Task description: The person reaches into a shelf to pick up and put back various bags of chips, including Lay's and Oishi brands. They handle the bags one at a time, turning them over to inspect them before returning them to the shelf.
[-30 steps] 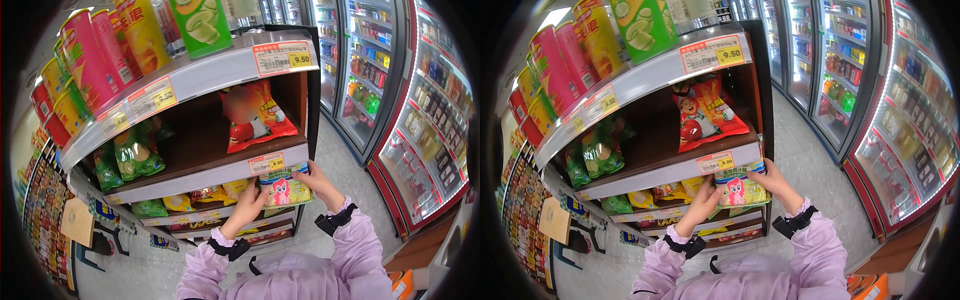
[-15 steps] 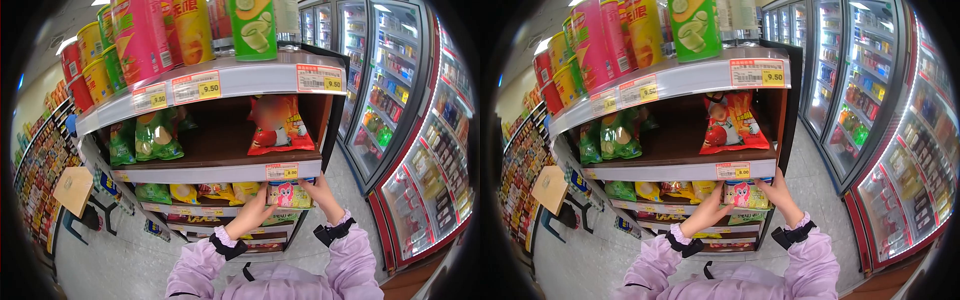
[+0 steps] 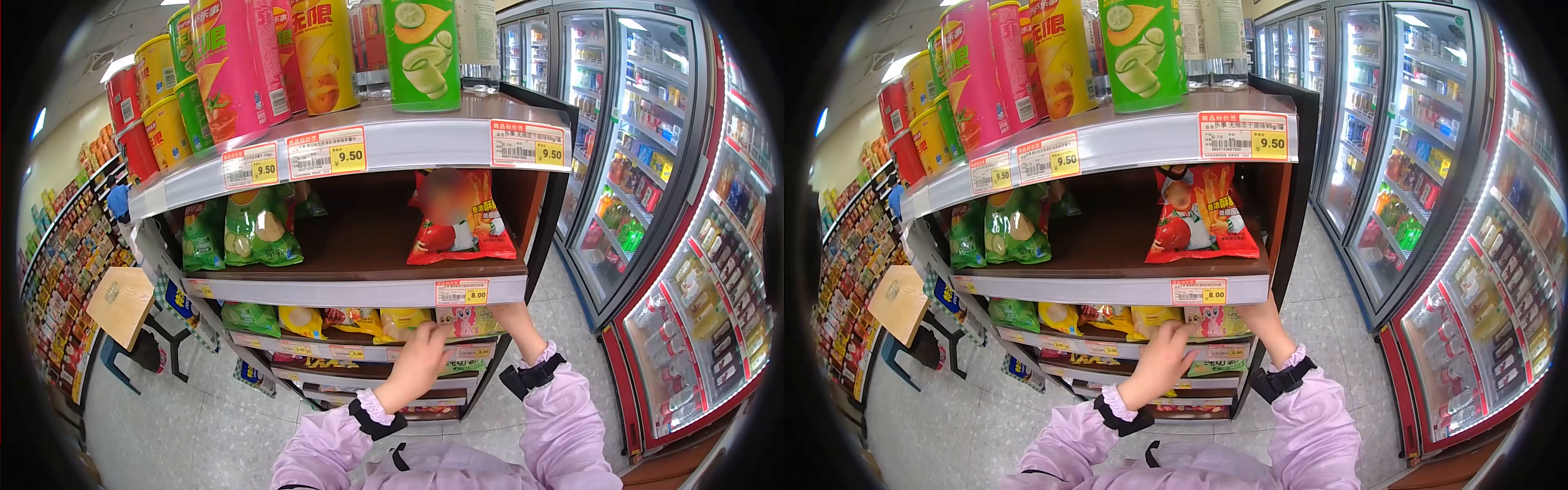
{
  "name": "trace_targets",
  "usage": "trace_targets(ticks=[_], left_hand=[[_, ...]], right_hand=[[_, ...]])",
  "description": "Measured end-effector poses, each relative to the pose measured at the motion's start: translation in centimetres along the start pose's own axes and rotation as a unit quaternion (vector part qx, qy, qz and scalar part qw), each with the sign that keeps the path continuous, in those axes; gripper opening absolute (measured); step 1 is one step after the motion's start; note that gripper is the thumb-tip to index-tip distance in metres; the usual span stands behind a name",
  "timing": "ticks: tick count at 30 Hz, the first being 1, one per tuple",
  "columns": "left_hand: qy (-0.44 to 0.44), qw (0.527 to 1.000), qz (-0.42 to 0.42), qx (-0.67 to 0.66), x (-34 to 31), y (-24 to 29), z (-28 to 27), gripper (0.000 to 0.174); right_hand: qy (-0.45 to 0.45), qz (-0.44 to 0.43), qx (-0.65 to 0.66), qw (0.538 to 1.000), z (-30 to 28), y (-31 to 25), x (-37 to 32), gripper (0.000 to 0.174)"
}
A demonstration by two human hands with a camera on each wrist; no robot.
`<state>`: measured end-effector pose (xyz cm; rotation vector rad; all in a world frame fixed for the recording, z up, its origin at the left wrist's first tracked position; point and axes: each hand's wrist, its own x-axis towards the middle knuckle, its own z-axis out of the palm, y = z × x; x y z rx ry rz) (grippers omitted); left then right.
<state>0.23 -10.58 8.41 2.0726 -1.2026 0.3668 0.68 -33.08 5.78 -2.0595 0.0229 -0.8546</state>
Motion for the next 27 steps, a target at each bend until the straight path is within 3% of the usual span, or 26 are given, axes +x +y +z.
trace_targets(ticks=[3,12,15,17,20,23,24,27], left_hand=[[-0.001,0.997,0.066,0.049,0.9,0.0,1.2,0.042],[-0.016,0.986,0.085,0.145,3.5,-1.6,4.1,0.05],[-0.039,0.983,0.085,0.16,3.9,-1.7,4.3,0.052],[-0.041,0.979,0.092,0.178,4.0,-1.8,4.5,0.048],[-0.032,0.985,0.093,0.14,4.3,-2.0,4.8,0.036],[-0.045,0.985,0.088,0.142,4.9,-2.5,5.3,0.035],[-0.029,0.986,0.101,0.126,5.2,-2.4,5.3,0.033],[-0.035,0.98,0.095,0.173,5.7,-2.6,5.6,0.032]], right_hand=[[-0.017,-0.027,-0.067,0.997,0.3,1.1,0.2,0.031],[-0.003,-0.047,-0.148,0.988,0.9,-0.4,-0.1,0.025],[0.047,-0.017,-0.101,0.994,1.1,-1.2,-0.5,0.025],[0.057,-0.021,-0.158,0.986,1.4,-1.3,-0.6,0.023],[0.109,-0.041,-0.084,0.99,2.3,-1.8,-0.7,0.022],[0.07,-0.046,-0.084,0.993,2.4,-1.5,-0.7,0.022],[0.072,0.009,-0.037,0.997,2.7,-0.9,-0.5,0.022],[0.094,0.002,-0.018,0.995,3.2,0.2,-0.5,0.02]])
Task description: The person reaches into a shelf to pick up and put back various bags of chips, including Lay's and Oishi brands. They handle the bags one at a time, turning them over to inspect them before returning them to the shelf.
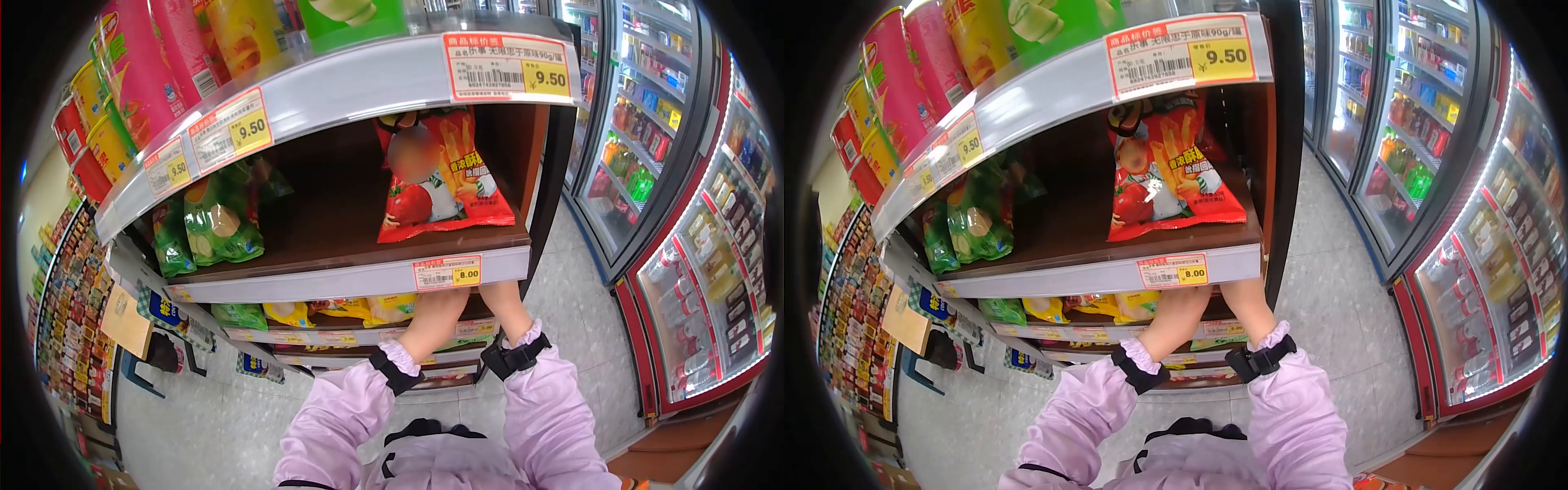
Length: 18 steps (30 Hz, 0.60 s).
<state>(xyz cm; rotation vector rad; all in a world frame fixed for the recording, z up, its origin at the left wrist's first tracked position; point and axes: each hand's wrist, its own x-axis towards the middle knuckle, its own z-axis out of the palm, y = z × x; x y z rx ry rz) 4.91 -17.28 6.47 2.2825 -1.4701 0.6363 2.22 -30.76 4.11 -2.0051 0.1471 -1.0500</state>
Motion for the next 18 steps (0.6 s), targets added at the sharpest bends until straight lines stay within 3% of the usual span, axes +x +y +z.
trace_targets(ticks=[4,6,10,13,15,18], left_hand=[[-0.032,0.999,-0.027,0.007,0.1,0.5,0.5,0.031],[-0.054,0.997,-0.047,0.03,-0.2,1.2,0.0,0.031],[-0.049,0.997,-0.031,0.046,-0.7,1.7,-1.2,0.036],[-0.013,0.998,-0.013,0.055,-0.8,2.0,-1.6,0.038],[-0.065,0.998,-0.015,-0.001,-1.0,2.0,-1.5,0.038],[-0.084,0.995,-0.032,-0.04,-1.2,1.9,-0.5,0.041]], right_hand=[[-0.051,-0.025,-0.113,0.992,-0.1,0.1,-0.6,0.024],[-0.005,-0.059,-0.133,0.989,-1.2,-2.0,-1.6,0.028],[0.022,-0.047,-0.141,0.989,-2.7,-4.0,-3.6,0.032],[-0.019,-0.031,-0.199,0.979,-3.8,-4.3,-4.9,0.035],[-0.125,-0.031,-0.17,0.977,-4.1,-3.5,-5.6,0.038],[-0.135,-0.034,-0.188,0.972,-4.0,-2.8,-5.6,0.036]])
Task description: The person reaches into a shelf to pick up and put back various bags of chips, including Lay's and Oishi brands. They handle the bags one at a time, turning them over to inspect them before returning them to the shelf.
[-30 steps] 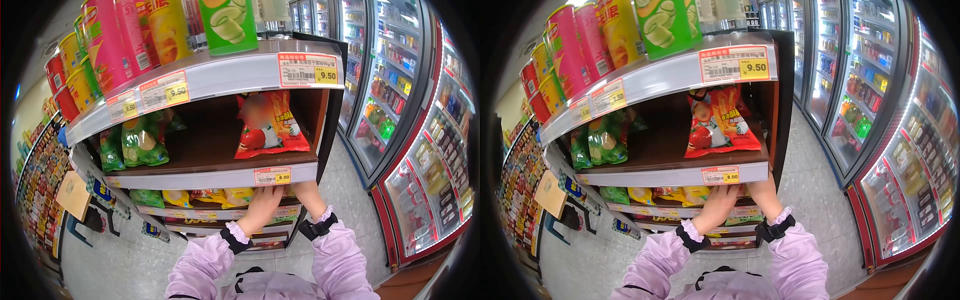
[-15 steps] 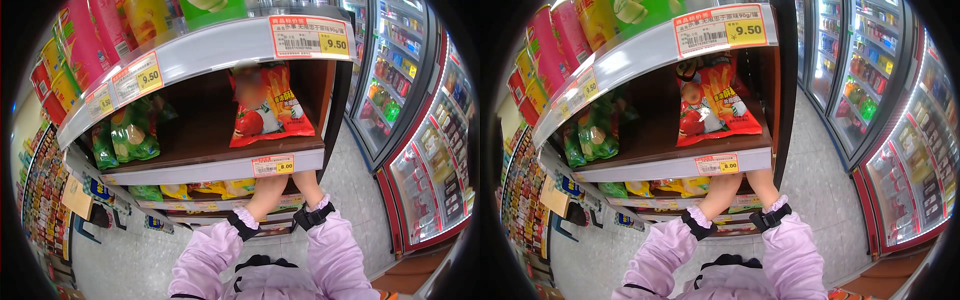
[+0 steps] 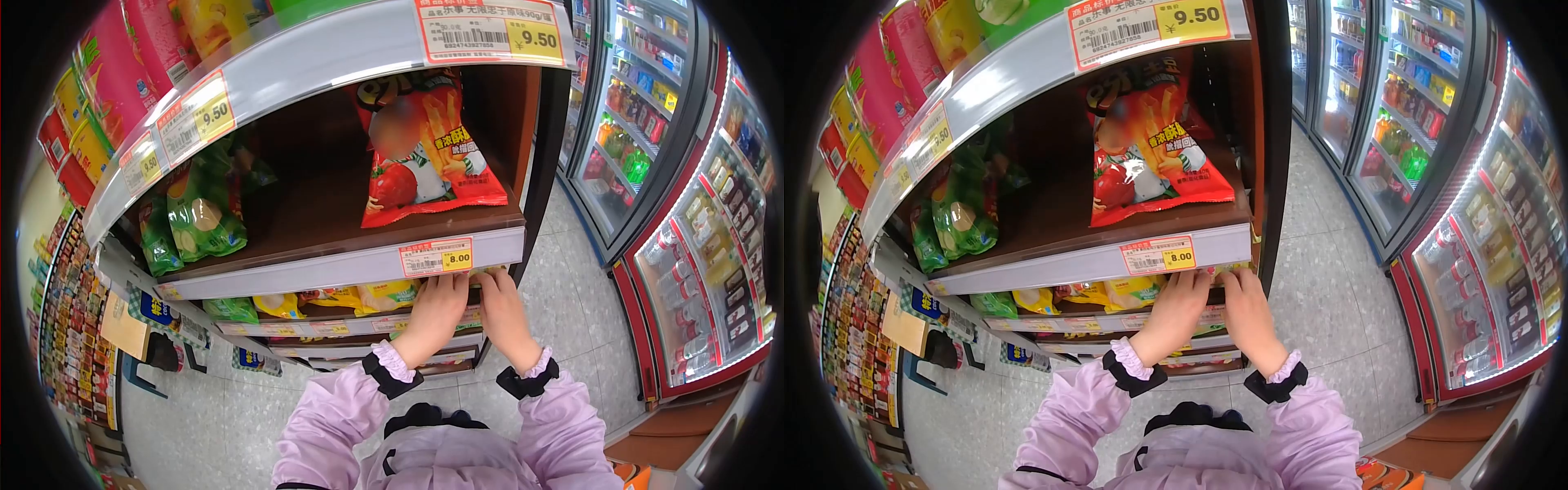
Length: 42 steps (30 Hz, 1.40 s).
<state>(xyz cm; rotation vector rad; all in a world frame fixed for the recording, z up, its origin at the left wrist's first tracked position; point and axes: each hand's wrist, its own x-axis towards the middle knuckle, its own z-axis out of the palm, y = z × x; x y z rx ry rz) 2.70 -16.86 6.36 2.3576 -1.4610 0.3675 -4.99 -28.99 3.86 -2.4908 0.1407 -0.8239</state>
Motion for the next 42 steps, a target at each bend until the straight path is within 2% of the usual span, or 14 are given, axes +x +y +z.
trace_targets(ticks=[7,10,12,16,18,22,24,27,31,33,37,39,40,42], left_hand=[[0.034,0.999,0.008,-0.005,0.0,0.5,0.6,0.043],[-0.007,0.999,-0.02,-0.032,-0.3,0.7,-0.2,0.044],[0.021,0.999,-0.011,-0.047,-0.5,0.8,-0.5,0.045],[0.018,0.999,-0.018,-0.045,-0.6,0.8,-0.7,0.046],[0.035,0.999,-0.015,-0.025,-0.7,1.0,-0.9,0.048],[0.03,0.999,-0.016,0.005,-0.9,1.0,-0.4,0.055],[0.037,0.999,-0.034,-0.006,-1.2,1.1,-0.2,0.062],[-0.003,0.998,-0.019,0.06,-1.5,0.9,0.1,0.062],[-0.005,0.998,-0.013,0.065,-1.4,1.2,0.0,0.062],[-0.01,0.999,-0.021,0.034,-1.4,1.1,-0.1,0.064],[-0.003,0.999,-0.028,0.036,-1.2,1.0,0.2,0.063],[-0.012,0.997,-0.031,0.068,-1.1,1.1,0.0,0.062],[-0.01,0.997,-0.032,0.068,-1.1,1.1,0.0,0.062],[0.004,0.997,-0.023,0.071,-1.2,1.1,0.0,0.06]], right_hand=[[0.01,0.024,0.024,0.999,0.3,0.7,1.0,0.031],[-0.006,0.027,0.031,0.999,-0.2,0.5,1.1,0.04],[0.065,0.043,0.056,0.995,-0.4,-0.3,1.4,0.05],[0.08,0.022,0.041,0.996,1.6,-0.4,1.7,0.059],[0.138,0.045,0.077,0.986,2.0,-0.7,2.2,0.051],[0.106,0.063,0.097,0.988,2.5,-0.1,3.6,0.038],[0.136,0.072,0.133,0.979,2.6,-0.1,4.1,0.027],[0.151,0.083,0.18,0.968,2.4,0.0,4.3,0.026],[0.135,0.085,0.156,0.975,2.4,0.4,4.2,0.026],[0.101,0.125,0.188,0.969,3.1,1.1,4.5,0.025],[0.11,0.127,0.208,0.964,3.3,1.8,4.8,0.031],[0.017,0.114,0.185,0.976,1.8,0.9,4.2,0.038],[0.017,0.112,0.184,0.976,1.5,0.4,3.8,0.038],[0.13,0.039,0.111,0.985,1.2,-0.5,2.8,0.046]])
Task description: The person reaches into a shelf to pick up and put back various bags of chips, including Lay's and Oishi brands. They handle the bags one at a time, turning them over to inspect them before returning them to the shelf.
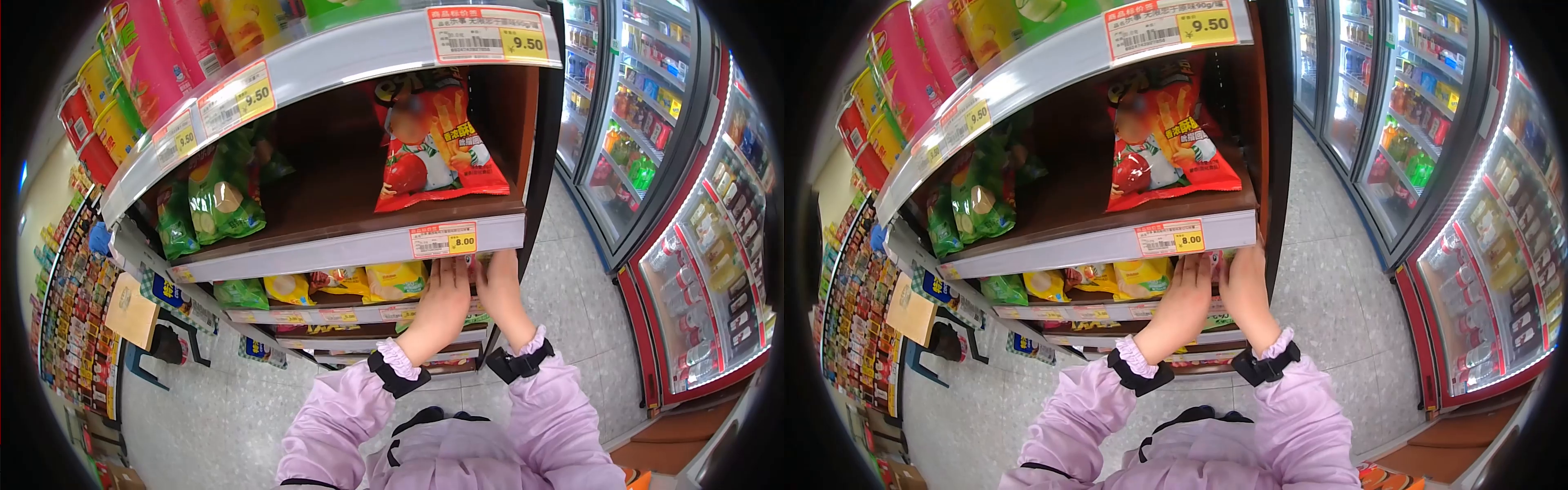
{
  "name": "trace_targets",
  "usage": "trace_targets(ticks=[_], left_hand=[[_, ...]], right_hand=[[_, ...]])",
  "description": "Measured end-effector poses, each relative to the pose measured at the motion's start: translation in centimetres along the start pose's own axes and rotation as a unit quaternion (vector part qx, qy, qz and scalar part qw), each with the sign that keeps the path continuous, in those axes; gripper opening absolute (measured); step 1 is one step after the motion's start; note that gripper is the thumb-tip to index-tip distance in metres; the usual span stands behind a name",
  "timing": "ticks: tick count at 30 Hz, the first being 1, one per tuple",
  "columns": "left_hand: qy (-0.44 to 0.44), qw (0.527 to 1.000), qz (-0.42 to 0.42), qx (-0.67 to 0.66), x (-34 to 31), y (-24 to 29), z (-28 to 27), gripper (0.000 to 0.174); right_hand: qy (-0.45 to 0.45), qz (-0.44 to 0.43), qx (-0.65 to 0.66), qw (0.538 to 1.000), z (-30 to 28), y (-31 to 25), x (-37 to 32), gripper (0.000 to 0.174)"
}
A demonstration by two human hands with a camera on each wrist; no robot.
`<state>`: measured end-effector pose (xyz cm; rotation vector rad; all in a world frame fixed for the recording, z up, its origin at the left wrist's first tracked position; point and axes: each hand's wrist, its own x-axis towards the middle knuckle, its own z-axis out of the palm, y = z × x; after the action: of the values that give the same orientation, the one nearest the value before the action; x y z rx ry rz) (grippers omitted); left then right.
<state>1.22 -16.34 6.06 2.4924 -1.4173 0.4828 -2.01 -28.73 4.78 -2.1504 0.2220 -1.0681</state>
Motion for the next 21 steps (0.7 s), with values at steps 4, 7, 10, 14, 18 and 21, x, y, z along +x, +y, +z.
trace_targets(ticks=[4,7,10,14,18,21], left_hand=[[0.008,1.0,0.006,0.008,-0.6,0.1,-0.1,0.056],[0.003,0.998,0.013,-0.065,-0.7,-0.3,0.6,0.058],[0.012,0.998,0.026,-0.052,-0.7,-0.6,0.6,0.058],[0.012,0.996,0.031,-0.082,-0.9,-0.8,-0.9,0.056],[0.019,0.985,0.034,-0.167,-1.8,-1.6,-3.4,0.043],[0.018,0.984,0.057,-0.17,-2.9,-3.2,-5.2,0.029]], right_hand=[[-0.077,-0.023,-0.064,0.995,-0.8,-1.0,-0.7,0.051],[-0.102,-0.07,-0.106,0.987,-0.3,0.1,-1.0,0.054],[-0.115,-0.062,-0.12,0.984,-0.3,0.0,-1.0,0.056],[-0.11,-0.076,-0.123,0.983,-0.7,-0.9,-0.8,0.056],[-0.133,-0.061,-0.077,0.986,-1.1,-2.5,-0.8,0.055],[-0.145,-0.019,0.002,0.989,-0.8,-4.1,-0.9,0.056]])
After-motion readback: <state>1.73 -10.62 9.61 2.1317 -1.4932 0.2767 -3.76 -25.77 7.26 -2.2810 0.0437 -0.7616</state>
